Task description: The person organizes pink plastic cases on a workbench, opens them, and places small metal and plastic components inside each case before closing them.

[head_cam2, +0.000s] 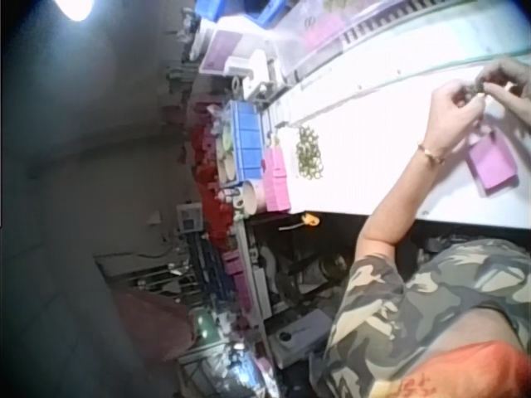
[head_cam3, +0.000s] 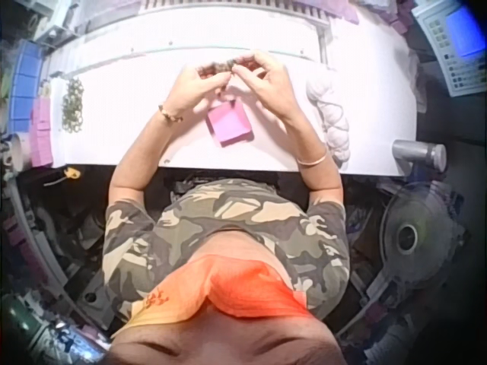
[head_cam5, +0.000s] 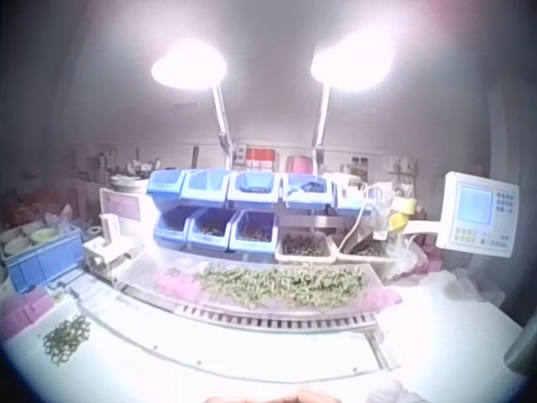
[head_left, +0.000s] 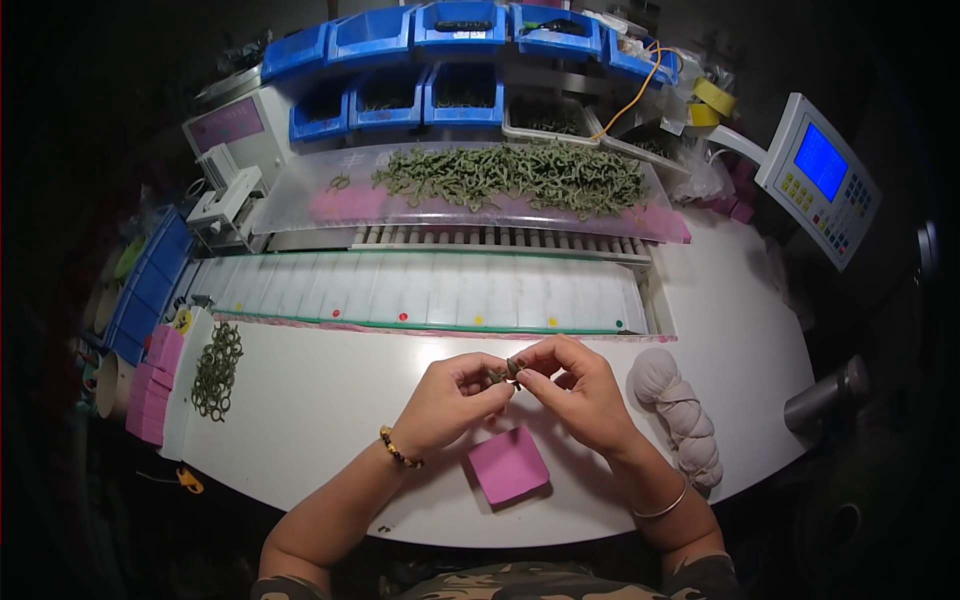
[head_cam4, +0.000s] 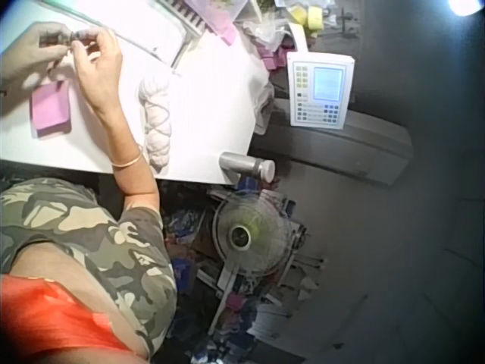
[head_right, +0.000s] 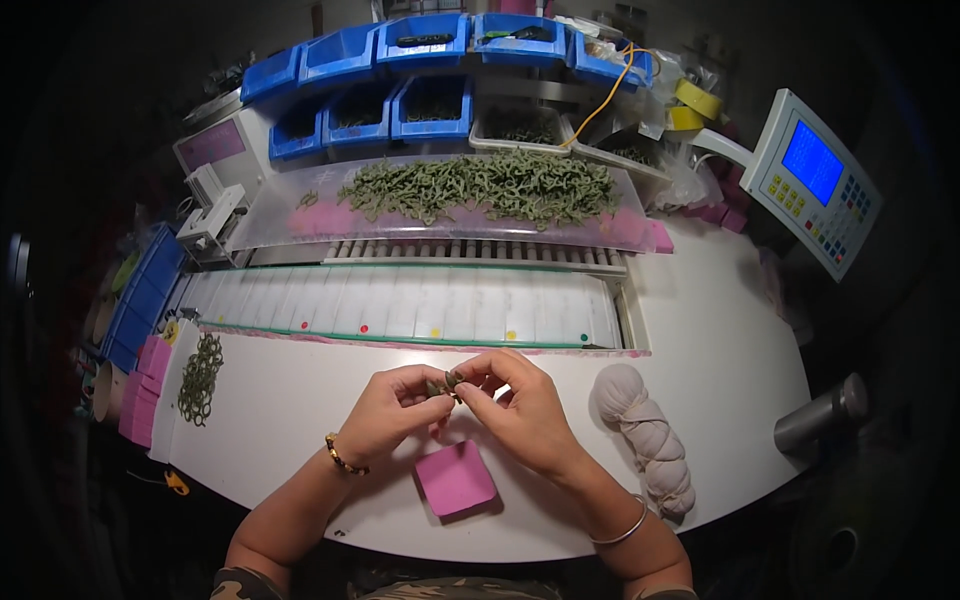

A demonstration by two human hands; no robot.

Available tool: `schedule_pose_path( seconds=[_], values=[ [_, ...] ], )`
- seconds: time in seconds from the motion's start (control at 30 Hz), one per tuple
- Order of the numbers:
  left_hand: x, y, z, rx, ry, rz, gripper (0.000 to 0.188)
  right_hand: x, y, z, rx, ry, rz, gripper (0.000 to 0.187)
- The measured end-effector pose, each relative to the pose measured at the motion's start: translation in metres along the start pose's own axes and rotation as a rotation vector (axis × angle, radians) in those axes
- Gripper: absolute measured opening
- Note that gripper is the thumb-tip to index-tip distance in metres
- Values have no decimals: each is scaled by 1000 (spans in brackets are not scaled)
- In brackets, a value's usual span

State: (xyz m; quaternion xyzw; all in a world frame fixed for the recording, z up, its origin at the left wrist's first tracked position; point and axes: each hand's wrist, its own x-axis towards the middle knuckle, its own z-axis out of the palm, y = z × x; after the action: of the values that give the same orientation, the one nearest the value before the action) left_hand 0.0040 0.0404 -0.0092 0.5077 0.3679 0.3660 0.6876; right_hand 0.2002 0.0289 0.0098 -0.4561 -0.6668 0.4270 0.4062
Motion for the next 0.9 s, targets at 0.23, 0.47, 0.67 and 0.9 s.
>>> schedule_pose_path(
  seconds=[0.23, 0.47, 0.67, 0.9],
  values=[
    [-2, 5, -1, -127, 43, -26, 26, 3, 13, 3, 231, 66, 93, 14],
    [-2, 3, 1, -200, 65, -12, 33, 2, 13, 2, 391, 57, 174, 12],
    [-4, 5, 2, -254, 54, -7, 36, 2, 13, 2, 417, 70, 184, 14],
    [-2, 0, 2, -221, 83, 30, 32, 2, 12, 3, 435, 61, 170, 15]
  ],
)
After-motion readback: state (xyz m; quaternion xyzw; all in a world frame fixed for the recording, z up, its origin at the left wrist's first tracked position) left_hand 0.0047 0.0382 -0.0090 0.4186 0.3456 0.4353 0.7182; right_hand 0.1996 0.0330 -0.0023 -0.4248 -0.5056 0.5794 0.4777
